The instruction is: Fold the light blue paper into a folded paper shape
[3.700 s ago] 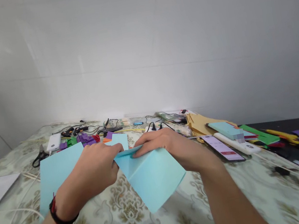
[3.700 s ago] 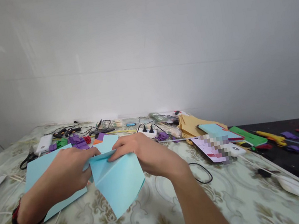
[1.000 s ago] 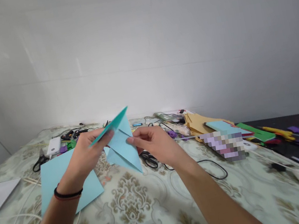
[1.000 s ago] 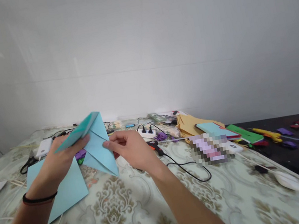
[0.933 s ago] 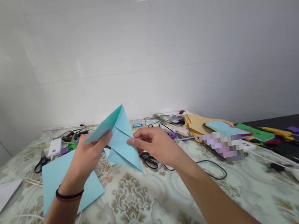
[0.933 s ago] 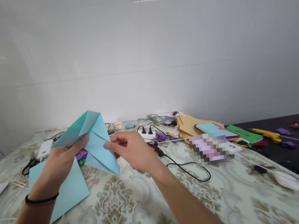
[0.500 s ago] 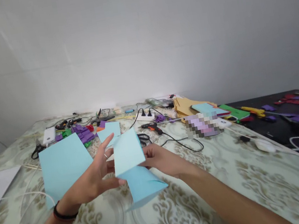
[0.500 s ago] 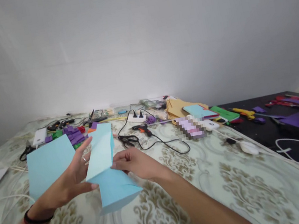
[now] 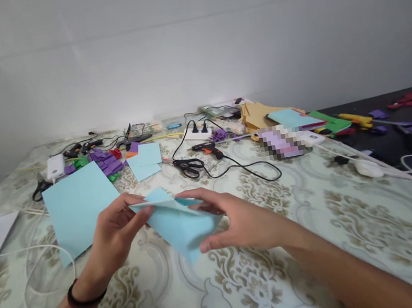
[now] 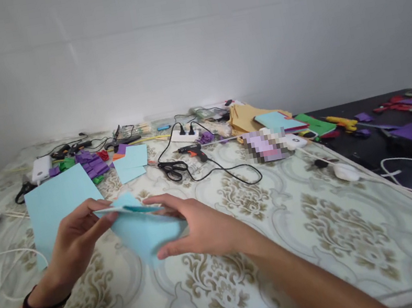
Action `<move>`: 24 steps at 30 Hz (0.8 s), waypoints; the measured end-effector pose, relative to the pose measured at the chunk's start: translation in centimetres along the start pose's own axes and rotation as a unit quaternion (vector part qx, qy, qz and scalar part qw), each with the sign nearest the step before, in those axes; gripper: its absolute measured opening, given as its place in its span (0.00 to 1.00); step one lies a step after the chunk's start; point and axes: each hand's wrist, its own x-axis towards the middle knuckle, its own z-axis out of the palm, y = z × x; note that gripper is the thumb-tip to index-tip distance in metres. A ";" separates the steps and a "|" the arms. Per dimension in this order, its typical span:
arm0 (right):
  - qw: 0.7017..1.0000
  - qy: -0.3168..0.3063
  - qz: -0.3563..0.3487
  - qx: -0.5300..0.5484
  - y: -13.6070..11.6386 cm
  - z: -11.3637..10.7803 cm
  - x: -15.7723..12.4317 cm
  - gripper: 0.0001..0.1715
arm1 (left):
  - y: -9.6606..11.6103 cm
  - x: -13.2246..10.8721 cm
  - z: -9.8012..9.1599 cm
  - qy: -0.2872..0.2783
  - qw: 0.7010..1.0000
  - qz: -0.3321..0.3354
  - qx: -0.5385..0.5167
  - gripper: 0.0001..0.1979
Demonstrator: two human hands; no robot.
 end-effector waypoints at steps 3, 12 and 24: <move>0.997 0.071 0.032 0.000 1.2 -0.1 0.0 0.27 | -0.3 0.1 0.4 0.037 0.999 -0.020 0.000 0.11; 0.983 0.140 0.067 0.102 4.7 -0.1 -0.2 0.20 | -2.8 -0.7 -1.6 -0.052 0.990 -0.128 0.037 0.19; 0.973 0.185 0.072 0.116 4.5 0.6 -1.7 0.11 | -4.0 -2.8 -2.5 -0.029 0.985 -0.162 0.059 0.16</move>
